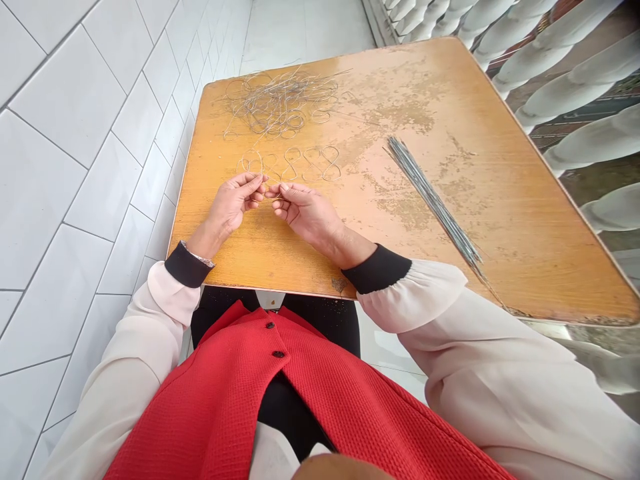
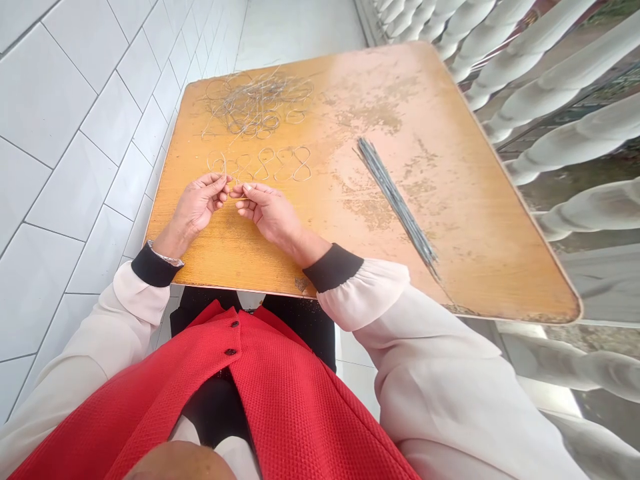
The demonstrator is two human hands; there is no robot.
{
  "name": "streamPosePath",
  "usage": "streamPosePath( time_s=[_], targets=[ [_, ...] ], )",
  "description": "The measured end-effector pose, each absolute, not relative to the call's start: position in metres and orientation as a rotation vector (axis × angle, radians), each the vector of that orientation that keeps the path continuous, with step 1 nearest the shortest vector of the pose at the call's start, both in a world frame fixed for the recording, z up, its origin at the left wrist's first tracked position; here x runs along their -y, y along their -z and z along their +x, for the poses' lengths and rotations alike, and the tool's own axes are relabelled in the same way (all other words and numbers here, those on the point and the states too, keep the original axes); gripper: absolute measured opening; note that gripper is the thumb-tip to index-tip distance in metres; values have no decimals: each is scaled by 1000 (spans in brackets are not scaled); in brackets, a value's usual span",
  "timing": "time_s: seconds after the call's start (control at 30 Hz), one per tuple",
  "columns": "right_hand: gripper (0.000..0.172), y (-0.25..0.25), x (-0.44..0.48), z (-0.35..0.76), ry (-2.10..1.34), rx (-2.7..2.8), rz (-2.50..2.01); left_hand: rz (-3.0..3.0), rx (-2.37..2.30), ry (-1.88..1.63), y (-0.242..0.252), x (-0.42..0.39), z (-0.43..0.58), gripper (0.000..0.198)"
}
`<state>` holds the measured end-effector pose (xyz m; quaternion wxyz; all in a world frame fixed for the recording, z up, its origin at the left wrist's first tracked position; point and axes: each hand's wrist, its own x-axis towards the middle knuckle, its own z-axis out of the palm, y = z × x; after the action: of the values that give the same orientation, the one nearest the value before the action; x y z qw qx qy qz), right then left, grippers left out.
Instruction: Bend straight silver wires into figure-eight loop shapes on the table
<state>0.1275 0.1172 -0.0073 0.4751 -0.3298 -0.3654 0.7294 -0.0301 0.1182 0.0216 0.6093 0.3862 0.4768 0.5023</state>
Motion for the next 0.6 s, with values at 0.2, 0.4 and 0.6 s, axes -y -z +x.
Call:
streamPosePath(
  time_s=[0.2,0.4,0.6],
  targets=[
    [13,15,-120,125,-1743,925,-800,857,-1106,-1175,-24,-118,-28,15],
    [17,14,-120,122,-1647,972,-813,906,-1110,-1234,-22,-117,-24,18],
    [18,5,-117,122,-1624,1013,-904,956,-1130,-1259,-18,-119,-25,20]
  ],
)
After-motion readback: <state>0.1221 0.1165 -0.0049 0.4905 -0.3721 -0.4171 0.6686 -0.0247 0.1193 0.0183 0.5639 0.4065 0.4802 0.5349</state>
